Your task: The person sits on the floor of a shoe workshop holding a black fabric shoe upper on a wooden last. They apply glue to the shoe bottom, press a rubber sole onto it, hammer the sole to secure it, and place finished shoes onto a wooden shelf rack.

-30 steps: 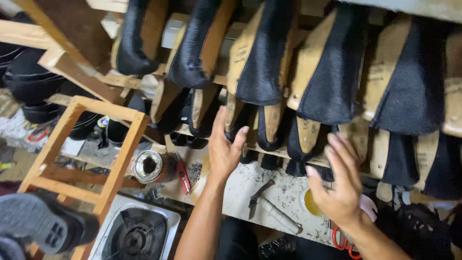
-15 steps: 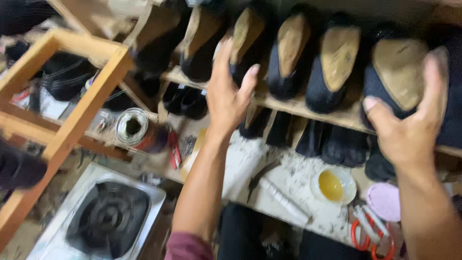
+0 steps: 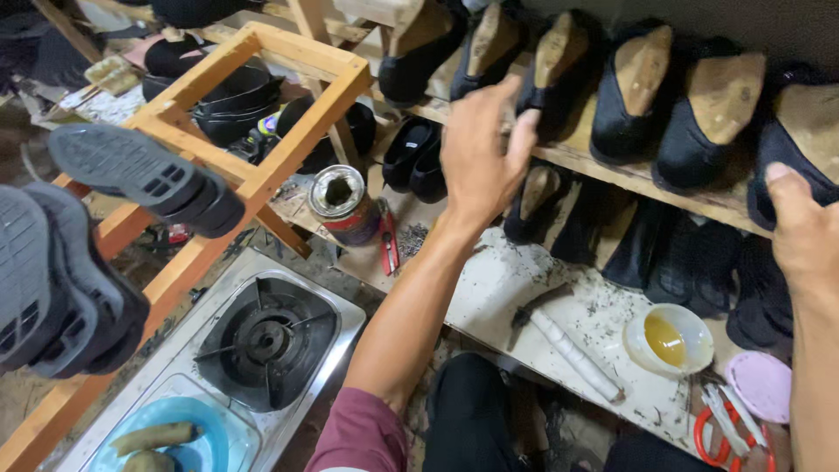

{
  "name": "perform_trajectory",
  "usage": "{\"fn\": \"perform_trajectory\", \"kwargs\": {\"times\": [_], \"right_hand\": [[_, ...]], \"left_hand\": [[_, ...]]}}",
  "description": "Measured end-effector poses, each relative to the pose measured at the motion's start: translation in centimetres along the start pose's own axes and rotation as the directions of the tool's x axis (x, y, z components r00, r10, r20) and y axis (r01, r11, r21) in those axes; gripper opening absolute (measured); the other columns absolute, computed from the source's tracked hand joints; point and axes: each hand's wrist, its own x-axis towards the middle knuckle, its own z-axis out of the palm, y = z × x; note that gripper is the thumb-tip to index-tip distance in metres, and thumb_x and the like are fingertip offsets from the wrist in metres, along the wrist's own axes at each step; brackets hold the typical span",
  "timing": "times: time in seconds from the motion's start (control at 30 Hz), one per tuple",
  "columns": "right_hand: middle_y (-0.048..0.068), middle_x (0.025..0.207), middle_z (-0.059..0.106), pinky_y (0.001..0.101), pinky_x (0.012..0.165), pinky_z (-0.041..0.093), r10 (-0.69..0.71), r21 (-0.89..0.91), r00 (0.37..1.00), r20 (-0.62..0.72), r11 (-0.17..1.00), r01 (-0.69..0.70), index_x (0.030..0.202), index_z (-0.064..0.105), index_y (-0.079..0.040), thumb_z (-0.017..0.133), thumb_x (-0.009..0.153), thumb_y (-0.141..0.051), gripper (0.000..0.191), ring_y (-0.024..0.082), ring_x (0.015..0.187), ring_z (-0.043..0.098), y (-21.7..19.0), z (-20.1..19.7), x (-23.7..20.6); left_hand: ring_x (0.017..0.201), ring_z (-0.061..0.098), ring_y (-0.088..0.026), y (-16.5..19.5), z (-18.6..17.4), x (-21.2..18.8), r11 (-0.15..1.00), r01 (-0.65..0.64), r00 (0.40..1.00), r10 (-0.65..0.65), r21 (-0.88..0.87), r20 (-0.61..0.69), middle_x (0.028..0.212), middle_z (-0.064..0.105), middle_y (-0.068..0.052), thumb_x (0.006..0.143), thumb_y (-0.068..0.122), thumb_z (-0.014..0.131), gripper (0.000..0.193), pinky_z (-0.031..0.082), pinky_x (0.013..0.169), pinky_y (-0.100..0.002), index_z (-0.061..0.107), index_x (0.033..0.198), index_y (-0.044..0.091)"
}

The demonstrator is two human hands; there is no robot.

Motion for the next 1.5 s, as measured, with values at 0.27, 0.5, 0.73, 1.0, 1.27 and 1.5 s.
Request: {"fn": "perform_trajectory", "kwargs": {"times": [0.27,0.5,0.73,1.0,1.27,1.5], "right_hand": [[0.021,0.128,0.067,0.0387,0.107,0.050,0.180,-0.235,0.979,-0.101,0.951,-0.199,0.133,0.065,0.005,0.068,0.107,-0.029,0.043,0.030,0.119,0.065,0.1,0.4,-0.1],[0.022,0.133,0.062,0.0373,0.110,0.047,0.059,-0.137,0.991,-0.122,0.988,-0.076,0.134,0.058,0.008,0.069,0.096,-0.023,0.050,0.028,0.122,0.061,-2.6,0.7,-0.1],[0.019,0.135,0.062,0.0372,0.112,0.046,0.010,-0.084,0.993,-0.115,0.996,-0.020,0.136,0.057,0.007,0.068,0.095,-0.019,0.049,0.027,0.124,0.061,-3.1,0.9,0.0],[0.022,0.148,0.058,0.0401,0.122,0.044,-0.046,-0.092,0.993,-0.105,0.995,0.037,0.144,0.051,0.009,0.071,0.101,-0.017,0.054,0.031,0.137,0.058,0.4,0.4,-0.2],[0.026,0.156,0.049,0.0438,0.131,0.036,-0.122,-0.194,0.986,-0.114,0.976,0.098,0.156,0.040,0.009,0.070,0.097,-0.011,0.069,0.034,0.147,0.049,2.0,-0.2,-0.4],[0.028,0.155,0.048,0.0432,0.127,0.036,-0.245,-0.310,0.965,-0.092,0.928,0.206,0.157,0.040,0.009,0.071,0.098,-0.007,0.068,0.037,0.146,0.049,3.5,-0.6,-0.5]], "left_hand": [[0.125,0.058,-0.039,-5.0,-1.5,7.2,0.991,0.135,0.978,-0.129,-0.026,0.164,0.134,0.061,-0.024,0.082,0.040,0.082,0.073,0.046,0.104,-0.044,0.055,0.139,0.004],[0.136,0.059,-0.035,-5.1,1.1,6.0,0.991,-0.030,0.995,0.017,-0.134,-0.098,0.146,0.060,-0.018,0.089,0.022,0.076,0.062,0.046,0.117,-0.041,0.056,0.146,0.009],[0.145,0.049,-0.036,-5.1,0.5,3.2,0.955,-0.242,0.954,0.203,-0.169,-0.221,0.164,0.039,-0.016,0.094,0.008,0.077,0.062,0.043,0.123,-0.041,0.050,0.150,0.010],[0.148,0.047,-0.035,-6.1,1.4,3.3,0.955,-0.208,0.960,0.158,-0.210,-0.231,0.162,0.040,-0.016,0.096,0.010,0.075,0.061,0.041,0.125,-0.041,0.049,0.151,0.009],[0.143,0.055,-0.031,-6.1,1.8,4.6,0.920,-0.065,0.987,0.002,-0.387,-0.159,0.162,0.045,-0.015,0.095,0.011,0.074,0.053,0.047,0.120,-0.039,0.058,0.145,0.009],[0.149,0.046,-0.032,-6.1,-5.3,5.1,0.958,-0.241,0.961,0.215,-0.154,-0.171,0.163,0.045,-0.015,0.095,0.005,0.078,0.054,0.036,0.127,-0.039,0.059,0.146,0.008]]}}
